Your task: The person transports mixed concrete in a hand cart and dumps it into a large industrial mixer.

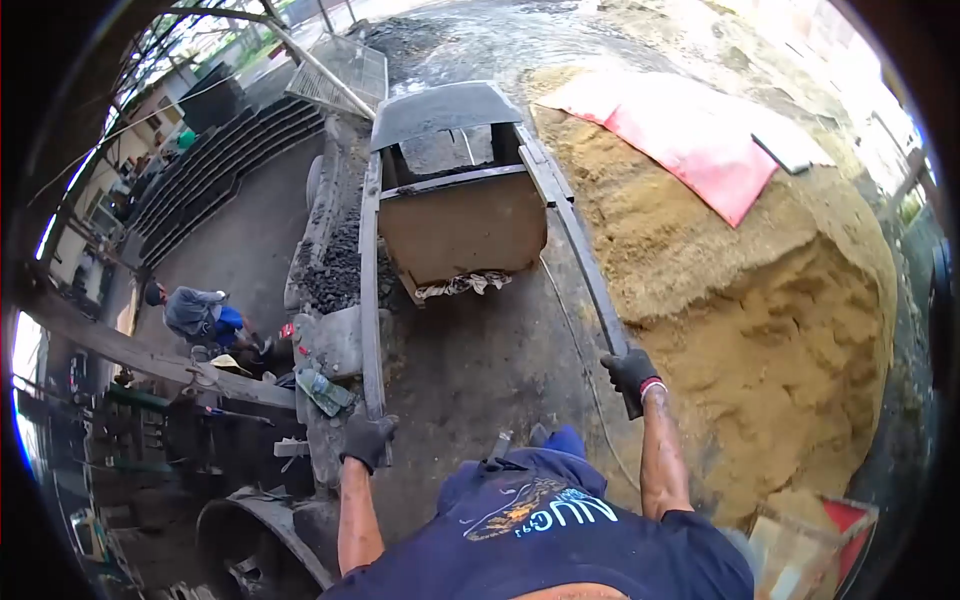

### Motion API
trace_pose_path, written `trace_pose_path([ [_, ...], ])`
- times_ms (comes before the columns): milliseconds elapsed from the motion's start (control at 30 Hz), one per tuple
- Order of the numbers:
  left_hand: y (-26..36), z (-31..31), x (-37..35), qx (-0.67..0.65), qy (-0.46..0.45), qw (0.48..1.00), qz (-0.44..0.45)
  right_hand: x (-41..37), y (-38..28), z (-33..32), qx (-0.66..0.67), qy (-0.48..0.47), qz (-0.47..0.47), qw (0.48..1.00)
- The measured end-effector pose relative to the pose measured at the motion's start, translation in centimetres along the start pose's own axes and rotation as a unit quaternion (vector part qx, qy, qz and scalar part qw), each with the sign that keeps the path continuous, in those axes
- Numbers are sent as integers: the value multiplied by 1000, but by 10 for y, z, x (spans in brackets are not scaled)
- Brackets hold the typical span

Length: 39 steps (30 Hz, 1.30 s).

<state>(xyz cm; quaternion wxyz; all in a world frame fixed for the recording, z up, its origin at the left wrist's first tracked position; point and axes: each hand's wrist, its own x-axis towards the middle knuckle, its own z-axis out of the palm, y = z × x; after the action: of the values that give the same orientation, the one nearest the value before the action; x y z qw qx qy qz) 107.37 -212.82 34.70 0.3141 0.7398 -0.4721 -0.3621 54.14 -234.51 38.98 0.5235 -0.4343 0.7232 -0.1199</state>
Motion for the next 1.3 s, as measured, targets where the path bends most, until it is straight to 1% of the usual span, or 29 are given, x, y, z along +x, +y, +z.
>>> trace_pose_path([
  [67, 30, 5, 43, -96, 2, 994, -49, 41, -37, -1, 31, 11, -44, 998],
  [100, 43, 4, 60, -120, 16, 986, -115, 66, -44, 1, 9, 17, -64, 998],
  [133, 42, 7, 84, -124, 20, 985, -121, 88, -60, -5, 3, 13, -65, 998],
  [167, 41, 7, 110, -102, 19, 993, -59, 106, -78, -8, 11, -2, -41, 999],
  [200, 39, 6, 131, -48, 1, 998, -40, 124, -94, -10, 21, -17, -14, 1000],
  [233, 45, 3, 152, 7, -14, 1000, -19, 126, -121, -11, 27, 0, -43, 999],
  [267, 52, 0, 173, 60, -28, 998, 3, 131, -135, -12, 26, -2, -39, 999],
  [333, 36, 0, 218, 80, 19, 996, -41, 159, -164, -11, 27, -8, -38, 999],
  [367, 47, -8, 242, 81, 18, 996, -42, 177, -181, -7, 10, -14, -37, 999],
  [400, 57, -18, 266, 82, 53, 995, -24, 195, -198, -4, 8, -16, -37, 999],
  [433, 62, -24, 291, 83, 87, 993, -7, 209, -217, 1, 73, -80, -19, 994],
  [467, 49, -29, 322, 81, 88, 993, -11, 230, -234, 7, 137, -143, -3, 980],
  [500, 28, -40, 354, 70, 36, 997, -29, 259, -241, 14, 171, -190, -12, 967],
  [567, 74, -60, 412, -55, 27, 984, -167, 304, -272, 30, 200, -204, -11, 958],
  [600, 75, -61, 448, -66, 30, 982, -175, 322, -288, 31, 226, -217, -2, 950],
  [633, 73, -62, 477, -54, 36, 989, -133, 346, -308, 30, 212, -205, -30, 955],
  [667, 74, -66, 504, -41, 44, 994, -90, 368, -329, 30, 229, -194, -18, 954],
  [733, 119, -76, 561, -1, 68, 986, -150, 411, -378, 34, 188, -153, -21, 970],
  [767, 118, -84, 586, 0, 74, 984, -160, 430, -401, 37, 191, -155, -16, 969],
  [833, 113, -99, 639, 56, 91, 994, -19, 468, -447, 42, 198, -149, -13, 969],
  [867, 129, -104, 659, 57, 99, 993, -23, 487, -468, 47, 195, -157, -16, 968],
  [933, 157, -109, 702, 189, 138, 964, -129, 530, -508, 58, 191, -147, -24, 970],
  [967, 150, -106, 728, 188, 140, 963, -132, 553, -525, 64, 194, -151, -38, 969],
  [1033, 124, -105, 785, 259, 233, 934, -81, 592, -561, 68, 214, -156, -34, 964],
  [1133, 98, -110, 869, 254, 218, 937, -101, 660, -606, 85, 221, -168, -18, 961],
  [1167, 94, -115, 899, 282, 246, 925, -73, 681, -632, 98, 213, -167, -23, 962],
  [1200, 89, -123, 928, 290, 239, 924, -69, 693, -650, 112, 209, -166, -16, 964],
  [1267, 110, -142, 989, 307, 187, 904, -232, 736, -677, 136, 218, -158, -9, 963],
  [1300, 115, -147, 1012, 308, 180, 907, -225, 753, -689, 141, 228, -165, -7, 959],
])
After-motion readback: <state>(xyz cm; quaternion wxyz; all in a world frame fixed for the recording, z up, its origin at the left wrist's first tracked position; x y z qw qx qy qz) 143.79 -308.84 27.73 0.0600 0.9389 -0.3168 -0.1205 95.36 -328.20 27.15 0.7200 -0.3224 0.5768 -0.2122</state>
